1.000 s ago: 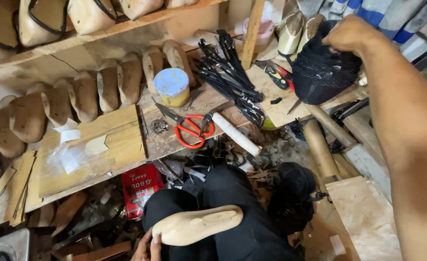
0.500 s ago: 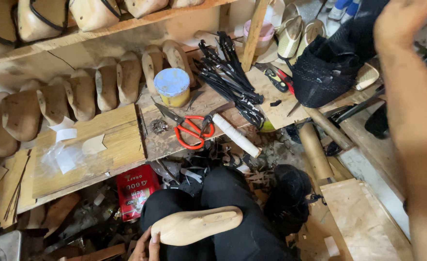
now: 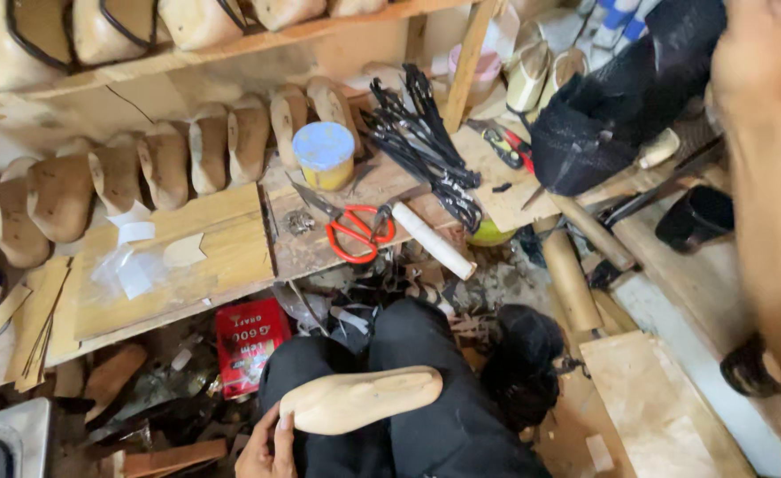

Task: The person sits on the floor and uses a plier-like tool to press the sole of a black slip-on shoe onto a wooden shoe last. They repeatedly adjust the shoe and tool, then place the finished shoe on a nearby shelf and pick up another shoe last to begin the process again.

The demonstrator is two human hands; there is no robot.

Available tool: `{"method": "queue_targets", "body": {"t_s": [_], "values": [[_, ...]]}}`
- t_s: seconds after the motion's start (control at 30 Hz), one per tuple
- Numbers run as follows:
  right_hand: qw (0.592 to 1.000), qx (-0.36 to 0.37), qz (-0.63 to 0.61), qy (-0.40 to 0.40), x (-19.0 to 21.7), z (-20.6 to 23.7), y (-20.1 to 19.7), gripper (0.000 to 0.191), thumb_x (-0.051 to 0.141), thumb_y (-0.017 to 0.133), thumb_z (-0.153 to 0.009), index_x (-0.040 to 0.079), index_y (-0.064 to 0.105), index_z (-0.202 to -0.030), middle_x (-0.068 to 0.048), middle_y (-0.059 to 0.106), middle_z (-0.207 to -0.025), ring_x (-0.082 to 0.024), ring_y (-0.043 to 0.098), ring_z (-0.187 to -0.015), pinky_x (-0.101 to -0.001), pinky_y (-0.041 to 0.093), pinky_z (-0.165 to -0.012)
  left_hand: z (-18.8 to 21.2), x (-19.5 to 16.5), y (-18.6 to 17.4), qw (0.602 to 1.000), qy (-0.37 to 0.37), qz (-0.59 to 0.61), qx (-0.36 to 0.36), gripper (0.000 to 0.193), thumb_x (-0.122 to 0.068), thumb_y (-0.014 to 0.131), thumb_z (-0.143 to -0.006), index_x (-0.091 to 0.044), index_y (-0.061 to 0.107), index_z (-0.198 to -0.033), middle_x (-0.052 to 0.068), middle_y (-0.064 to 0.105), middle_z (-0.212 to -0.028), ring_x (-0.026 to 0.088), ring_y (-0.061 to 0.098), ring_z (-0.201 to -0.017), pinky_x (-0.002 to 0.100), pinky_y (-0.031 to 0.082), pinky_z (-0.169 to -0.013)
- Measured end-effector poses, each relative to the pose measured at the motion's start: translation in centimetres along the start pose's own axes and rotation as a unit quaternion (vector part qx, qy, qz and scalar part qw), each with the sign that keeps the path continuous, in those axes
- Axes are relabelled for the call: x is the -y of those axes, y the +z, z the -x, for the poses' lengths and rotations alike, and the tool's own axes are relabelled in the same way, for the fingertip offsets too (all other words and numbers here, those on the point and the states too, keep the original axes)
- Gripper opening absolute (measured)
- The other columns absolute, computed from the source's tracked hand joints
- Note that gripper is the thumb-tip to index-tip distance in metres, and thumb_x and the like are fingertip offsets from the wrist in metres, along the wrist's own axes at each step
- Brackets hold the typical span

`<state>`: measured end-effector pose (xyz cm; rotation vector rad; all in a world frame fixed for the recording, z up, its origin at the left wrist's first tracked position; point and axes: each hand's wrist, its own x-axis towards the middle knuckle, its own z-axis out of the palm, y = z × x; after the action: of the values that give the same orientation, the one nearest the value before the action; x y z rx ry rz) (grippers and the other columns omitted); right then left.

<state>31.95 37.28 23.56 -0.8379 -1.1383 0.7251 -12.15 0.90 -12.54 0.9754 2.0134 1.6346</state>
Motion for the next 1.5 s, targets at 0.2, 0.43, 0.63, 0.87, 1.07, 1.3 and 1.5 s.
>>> {"method": "queue_targets", "body": {"t_s": [0.2, 0.43, 0.63, 0.87, 1.07, 1.3, 1.5], "values": [[0.995, 0.094, -0.026, 0.002, 3.5, 6.4, 1.6, 0.014, 0.015, 0.056, -0.114, 0.007, 0.061, -0.125, -0.005, 0.066, -0.100, -0.010, 0.052, -0.063, -0.0286, 0.049, -0.066, 0.0, -1.7, -0.2, 0.993, 0.069, -0.096, -0.030, 0.038, -0.018, 0.076, -0.088, -0.001, 0.073, -0.121, 0.011, 0.069, -0.081, 0.018, 0.065, -0.067, 0.029, 0.053, -0.067], [0.913, 0.167, -0.256, 0.271, 3.4, 24.0, 3.1, 0.018, 0.015, 0.059, -0.112, 0.004, 0.060, -0.127, -0.005, 0.063, -0.089, -0.010, 0.053, -0.060, -0.0264, 0.047, -0.059, 2.8, -8.7, 2.1, 0.828, -0.029, 0.444, 0.341, 0.078, -0.044, 0.076, -0.087, -0.009, 0.045, -0.149, 0.009, 0.059, -0.141, 0.019, 0.060, -0.128, 0.034, 0.046, -0.105], [0.860, 0.120, -0.224, 0.442, -11.2, 33.7, 4.5, 0.029, 0.011, 0.055, -0.099, 0.004, 0.066, -0.125, -0.010, 0.064, -0.085, -0.013, 0.050, -0.052, -0.0281, 0.046, -0.052, 3.2, -5.7, 1.2, 0.739, -0.211, 0.549, 0.330, 0.035, -0.023, 0.069, -0.107, 0.004, 0.064, -0.128, 0.013, 0.072, -0.120, 0.023, 0.068, -0.103, 0.040, 0.052, -0.096], [0.925, 0.324, 0.168, 0.107, -15.9, 38.7, 1.6, 0.030, 0.007, 0.062, -0.101, -0.002, 0.065, -0.129, -0.014, 0.063, -0.133, -0.024, 0.064, -0.116, -0.0335, 0.052, -0.097, 0.8, -2.5, -1.9, 0.847, -0.299, 0.391, 0.203, 0.022, -0.016, 0.058, -0.102, -0.002, 0.070, -0.114, 0.008, 0.076, -0.109, 0.019, 0.073, -0.094, 0.040, 0.058, -0.083], [0.881, 0.450, 0.145, 0.001, -13.0, 38.4, 2.1, 0.058, 0.008, 0.081, -0.078, -0.004, 0.062, -0.132, -0.016, 0.062, -0.141, -0.031, 0.059, -0.130, -0.0394, 0.044, -0.110, 1.0, -2.6, -2.0, 0.862, -0.278, 0.376, 0.196, 0.019, -0.014, 0.062, -0.097, -0.007, 0.068, -0.113, 0.003, 0.074, -0.105, 0.016, 0.071, -0.091, 0.037, 0.059, -0.076], [0.884, 0.439, 0.162, -0.003, -13.0, 38.2, 3.7, 0.043, 0.003, 0.076, -0.083, -0.002, 0.068, -0.125, -0.015, 0.073, -0.125, -0.028, 0.069, -0.119, -0.0378, 0.052, -0.105, -2.3, -2.1, -2.6, 0.887, -0.285, 0.323, 0.166, 0.028, -0.031, 0.067, -0.104, -0.004, 0.065, -0.096, 0.003, 0.070, -0.076, 0.012, 0.064, -0.065, 0.027, 0.050, -0.061], [0.875, 0.452, 0.170, -0.034, -12.6, 37.8, 3.1, 0.038, -0.001, 0.068, -0.088, -0.004, 0.066, -0.125, -0.017, 0.071, -0.126, -0.030, 0.069, -0.118, -0.0380, 0.052, -0.103, -2.3, -2.0, -3.3, 0.924, -0.265, 0.189, 0.200, 0.013, -0.022, 0.073, -0.088, -0.010, 0.073, -0.092, 0.000, 0.070, -0.076, 0.008, 0.062, -0.061, 0.024, 0.049, -0.058]]}}
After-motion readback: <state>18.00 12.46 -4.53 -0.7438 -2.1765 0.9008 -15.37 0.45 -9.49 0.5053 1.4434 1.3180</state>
